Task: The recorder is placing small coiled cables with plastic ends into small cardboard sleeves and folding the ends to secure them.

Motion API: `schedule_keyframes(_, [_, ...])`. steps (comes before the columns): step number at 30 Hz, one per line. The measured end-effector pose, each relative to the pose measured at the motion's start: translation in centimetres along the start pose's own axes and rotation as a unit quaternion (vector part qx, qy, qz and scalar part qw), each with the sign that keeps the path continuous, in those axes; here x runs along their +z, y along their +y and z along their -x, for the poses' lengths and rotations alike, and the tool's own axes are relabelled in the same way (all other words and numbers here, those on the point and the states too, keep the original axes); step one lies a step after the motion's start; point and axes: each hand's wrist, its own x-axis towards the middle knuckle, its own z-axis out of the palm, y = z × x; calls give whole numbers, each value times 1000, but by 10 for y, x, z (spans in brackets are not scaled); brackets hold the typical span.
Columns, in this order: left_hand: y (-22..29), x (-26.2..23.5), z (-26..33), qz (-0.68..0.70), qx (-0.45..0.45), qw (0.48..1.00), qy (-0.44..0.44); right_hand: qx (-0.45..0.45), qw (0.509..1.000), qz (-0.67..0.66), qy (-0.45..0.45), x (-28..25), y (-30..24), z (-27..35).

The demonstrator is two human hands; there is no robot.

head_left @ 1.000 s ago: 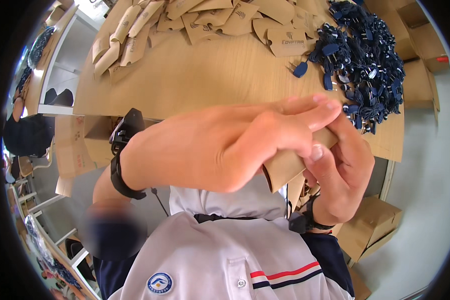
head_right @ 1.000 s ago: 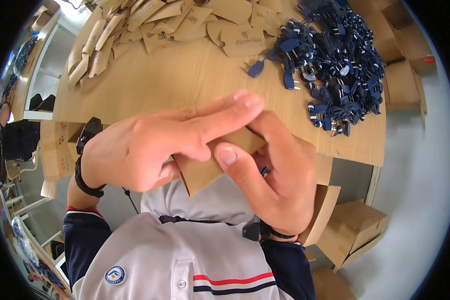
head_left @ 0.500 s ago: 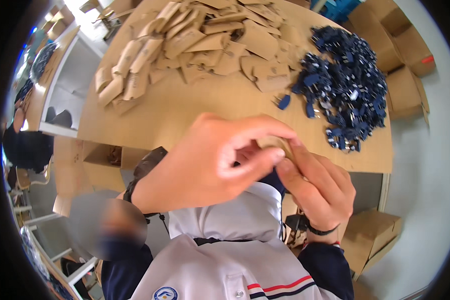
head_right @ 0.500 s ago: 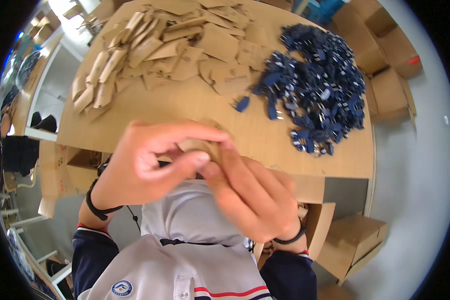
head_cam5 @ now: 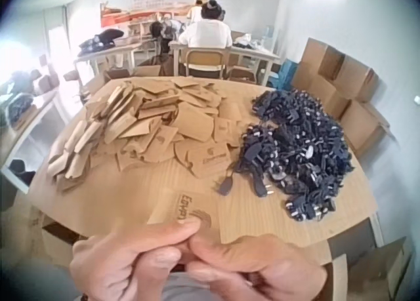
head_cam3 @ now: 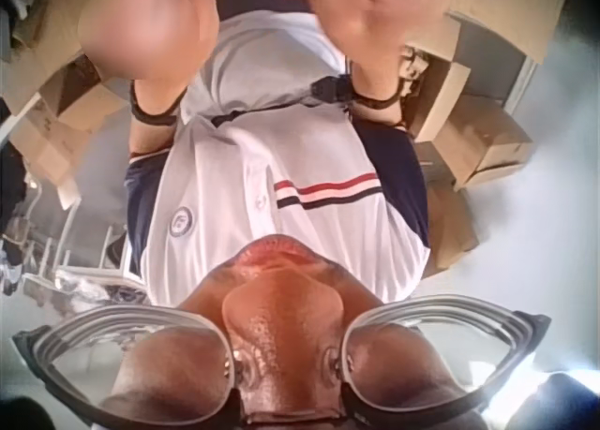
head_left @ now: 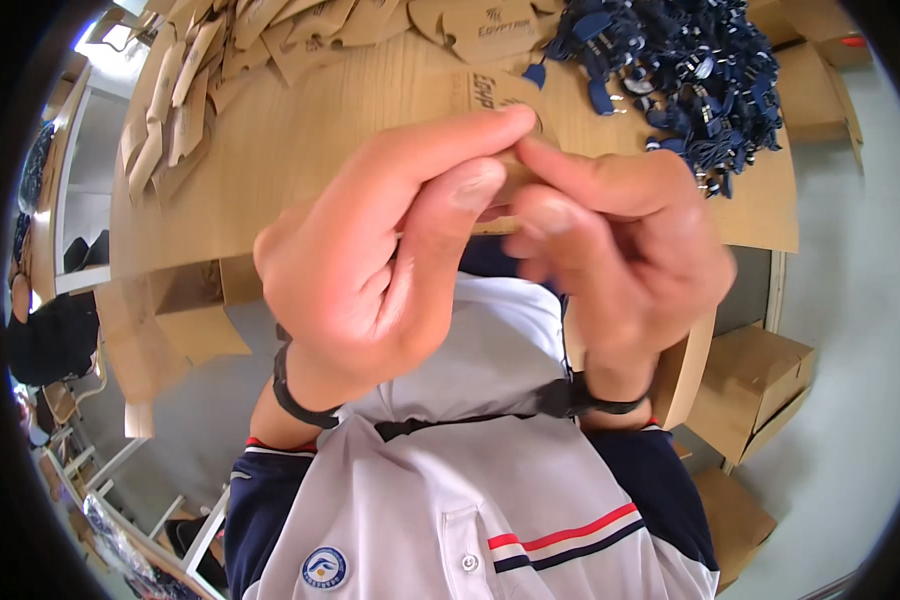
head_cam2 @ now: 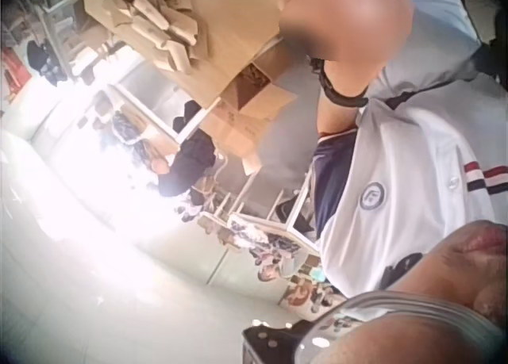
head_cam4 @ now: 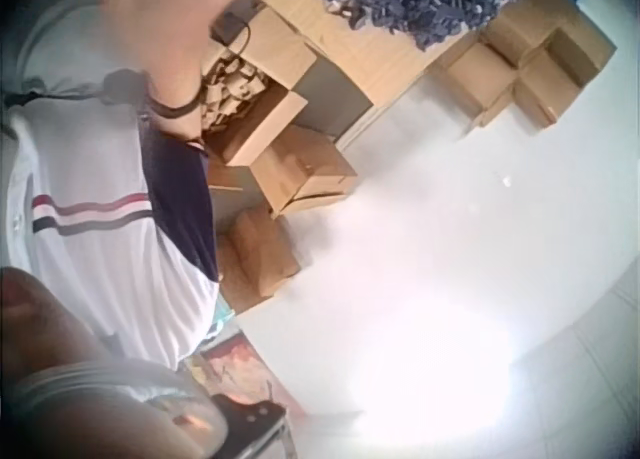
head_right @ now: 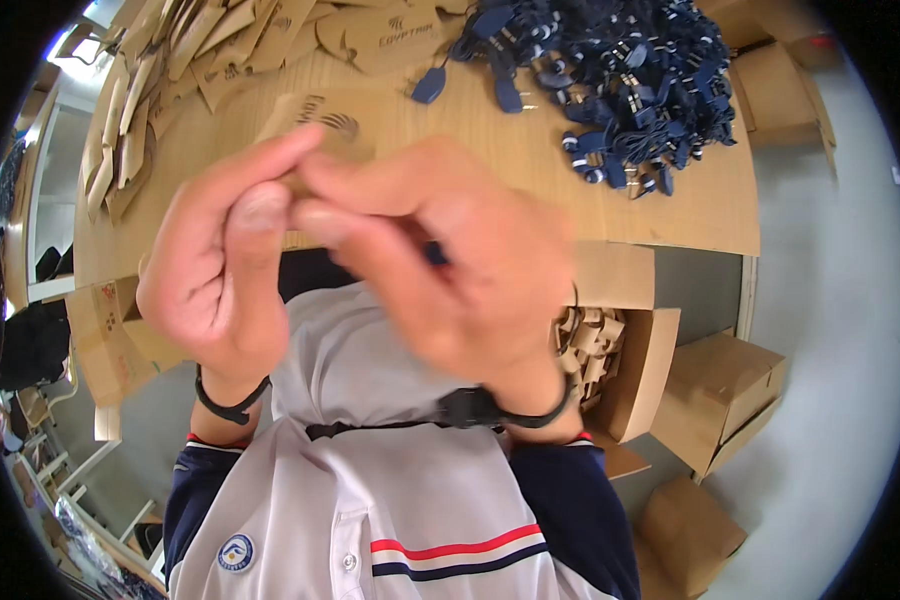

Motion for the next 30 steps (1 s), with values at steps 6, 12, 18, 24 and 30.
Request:
schedule_keyframes(6, [5, 24, 24, 405, -319, 852, -89, -103, 973, 154, -140, -29, 34, 2])
schedule_keyframes(12, [6, -8, 6, 230, -310, 851, -355, 211, 915, -48, -341, -56, 31, 13])
schedule_keyframes(18, [-16, 5, -15, 236, 18, 793, -561, 202, 731, -223, -613, -38, 48, 15])
schedule_keyframes(24, [-3, -5, -5, 252, -209, 927, -181, 330, 761, -412, -378, -47, 27, 14])
schedule_keyframes(30, [-13, 27, 7, -44, 116, 968, -218, 421, 700, -571, 76, -17, 13, 14])
